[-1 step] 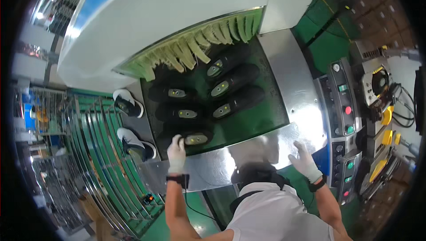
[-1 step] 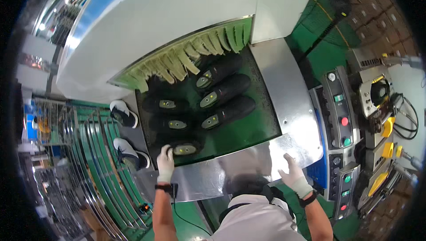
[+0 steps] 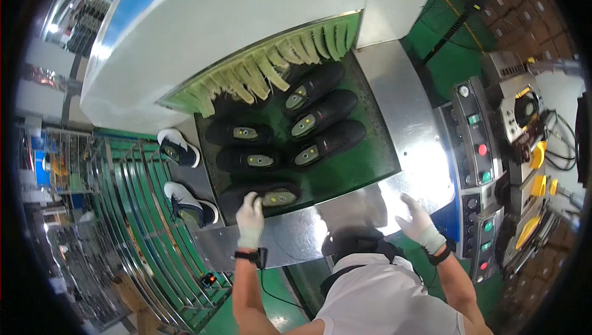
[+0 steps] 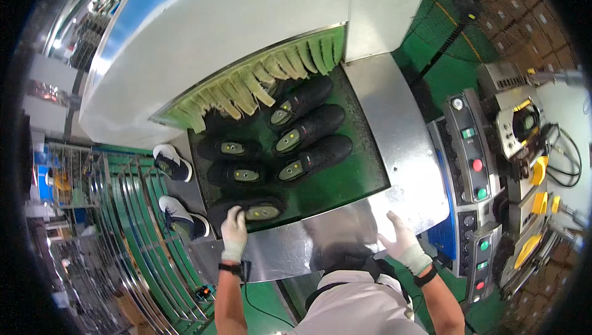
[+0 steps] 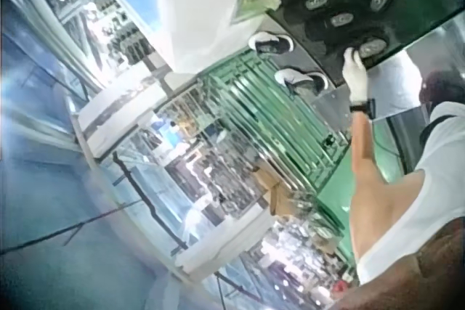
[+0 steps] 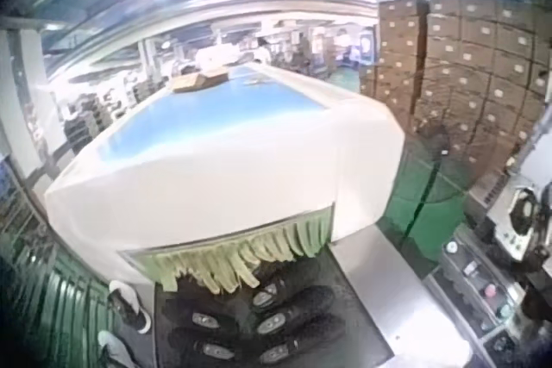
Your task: Operating an industrial shoe machine to process and assemble footwear components.
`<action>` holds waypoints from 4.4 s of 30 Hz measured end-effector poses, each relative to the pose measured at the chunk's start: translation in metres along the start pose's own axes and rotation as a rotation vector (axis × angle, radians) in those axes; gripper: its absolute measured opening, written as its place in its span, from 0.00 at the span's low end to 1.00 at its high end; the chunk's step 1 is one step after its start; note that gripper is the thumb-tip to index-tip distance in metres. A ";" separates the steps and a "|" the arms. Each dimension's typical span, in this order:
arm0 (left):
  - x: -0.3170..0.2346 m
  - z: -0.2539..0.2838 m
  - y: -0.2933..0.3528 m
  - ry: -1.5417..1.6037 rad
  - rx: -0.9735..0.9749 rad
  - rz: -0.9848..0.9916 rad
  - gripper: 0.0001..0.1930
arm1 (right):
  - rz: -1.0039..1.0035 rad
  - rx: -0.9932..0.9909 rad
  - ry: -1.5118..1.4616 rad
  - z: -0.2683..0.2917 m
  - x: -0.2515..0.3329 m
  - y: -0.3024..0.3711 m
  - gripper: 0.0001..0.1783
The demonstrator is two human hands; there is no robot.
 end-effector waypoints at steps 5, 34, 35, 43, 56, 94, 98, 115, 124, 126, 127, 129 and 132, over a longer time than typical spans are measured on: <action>-0.134 -0.004 0.047 0.077 0.168 -0.312 0.14 | 0.347 0.059 0.225 0.003 0.116 -0.004 0.49; -0.523 -0.316 0.137 0.060 1.061 -1.043 0.22 | 0.150 -1.411 -1.240 0.237 -0.265 0.474 0.29; -0.531 -0.327 0.138 0.021 1.105 -0.943 0.22 | 0.083 -1.380 -1.290 0.250 -0.314 0.480 0.29; -0.489 -0.345 0.094 -0.016 1.038 -0.704 0.24 | -1.029 -0.989 -0.320 0.378 -0.479 0.420 0.35; -0.454 -0.341 0.033 -0.040 1.046 -0.681 0.22 | -1.163 -1.144 -0.537 0.372 -0.483 0.397 0.41; -0.303 -0.335 0.095 -0.316 1.033 -0.429 0.18 | 0.025 -0.831 -0.194 0.109 -0.256 0.272 0.44; -0.260 -0.347 0.103 -0.268 0.984 -0.423 0.19 | -0.076 -0.762 -0.496 0.063 -0.266 0.289 0.35; -0.244 -0.302 0.127 0.241 1.005 -0.134 0.19 | -0.349 -0.434 -0.639 0.057 -0.219 0.231 0.27; -0.162 -0.167 -0.056 -0.087 0.503 -0.282 0.15 | -0.633 -0.365 -0.532 -0.075 -0.290 0.259 0.26; -0.176 -0.109 -0.118 -0.142 0.401 -0.345 0.16 | -0.740 -0.370 -0.504 -0.100 -0.301 0.301 0.22; -0.172 -0.085 -0.134 -0.204 0.340 -0.381 0.17 | -0.799 -0.278 -0.750 -0.088 -0.275 0.304 0.17; -0.187 -0.068 -0.159 -0.235 0.402 -0.399 0.20 | -0.897 -0.403 -0.783 -0.103 -0.265 0.335 0.13; -0.197 -0.093 -0.156 -0.576 0.580 -0.396 0.36 | -1.043 -0.431 -0.844 -0.114 -0.252 0.350 0.13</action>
Point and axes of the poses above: each hand's wrist, its own y-axis away from the middle knuckle, its own z-axis out of the back of the hand, x = y × z, the point moved 1 cm from there along -y, towards the middle knuckle, and after that the axes turned 13 degrees about x, right-handed, at the moved point
